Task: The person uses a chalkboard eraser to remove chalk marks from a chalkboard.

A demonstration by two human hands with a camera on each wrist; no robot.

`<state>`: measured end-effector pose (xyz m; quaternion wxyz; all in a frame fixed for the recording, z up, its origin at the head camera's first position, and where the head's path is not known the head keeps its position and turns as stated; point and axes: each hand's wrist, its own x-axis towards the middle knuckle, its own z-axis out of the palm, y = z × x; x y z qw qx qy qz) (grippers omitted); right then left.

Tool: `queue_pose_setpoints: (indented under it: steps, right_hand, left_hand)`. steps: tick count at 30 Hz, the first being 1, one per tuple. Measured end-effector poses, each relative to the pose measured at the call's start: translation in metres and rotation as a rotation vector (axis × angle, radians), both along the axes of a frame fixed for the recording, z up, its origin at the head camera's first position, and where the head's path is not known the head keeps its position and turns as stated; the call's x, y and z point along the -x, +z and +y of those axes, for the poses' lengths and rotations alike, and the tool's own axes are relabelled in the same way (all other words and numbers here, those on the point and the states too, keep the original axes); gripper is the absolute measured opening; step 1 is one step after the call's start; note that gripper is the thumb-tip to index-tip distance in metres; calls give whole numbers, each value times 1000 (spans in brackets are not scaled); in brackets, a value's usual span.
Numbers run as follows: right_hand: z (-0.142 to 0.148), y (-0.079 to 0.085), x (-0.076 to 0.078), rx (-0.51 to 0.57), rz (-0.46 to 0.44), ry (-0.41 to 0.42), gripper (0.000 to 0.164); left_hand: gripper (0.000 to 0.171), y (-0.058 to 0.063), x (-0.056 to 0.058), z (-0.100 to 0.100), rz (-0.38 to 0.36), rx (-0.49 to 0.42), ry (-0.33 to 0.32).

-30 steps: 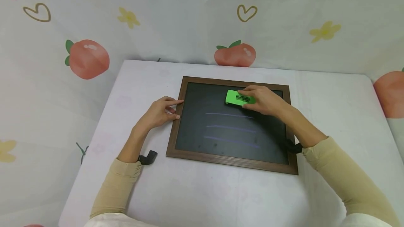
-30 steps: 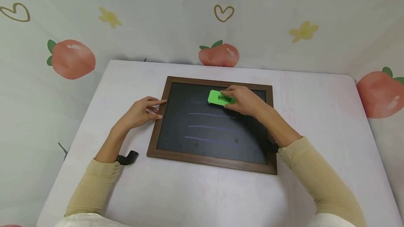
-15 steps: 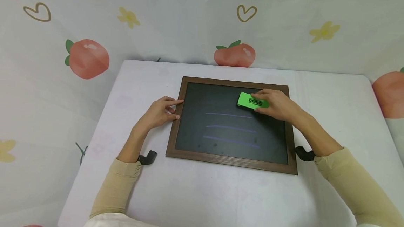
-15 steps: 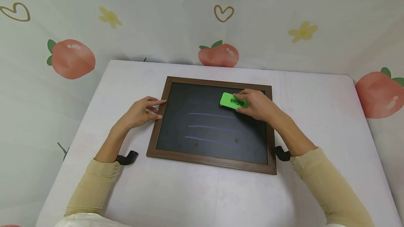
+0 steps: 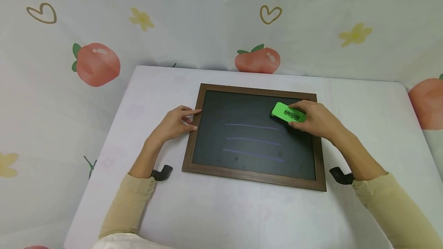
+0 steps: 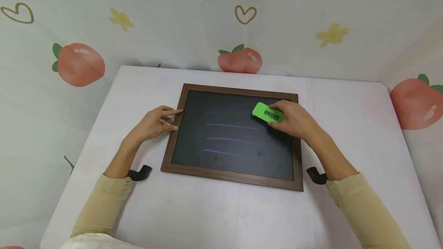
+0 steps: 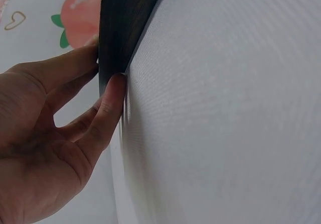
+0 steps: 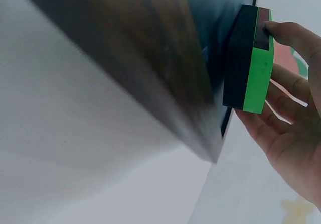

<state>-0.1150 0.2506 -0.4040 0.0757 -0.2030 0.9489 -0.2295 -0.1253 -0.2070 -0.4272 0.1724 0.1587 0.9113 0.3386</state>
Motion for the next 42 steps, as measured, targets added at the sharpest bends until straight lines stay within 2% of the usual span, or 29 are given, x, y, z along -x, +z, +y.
queue_pose_setpoints:
  steps: [5,12,29,42]
  right_hand:
    - [11,-2,-5,12,-17,-70,52]
    - [21,-5,-9,38,4,-105,53]
    - [31,-8,-19,93,72,-120,53]
    - [33,-9,-29,124,68,-89,55]
  left_hand:
    - [63,0,0,-1,-6,1,3]
    - [64,-2,1,-2,-8,5,3]
    - [64,-1,0,1,-24,1,20]
    - [64,-1,-1,0,-8,2,9]
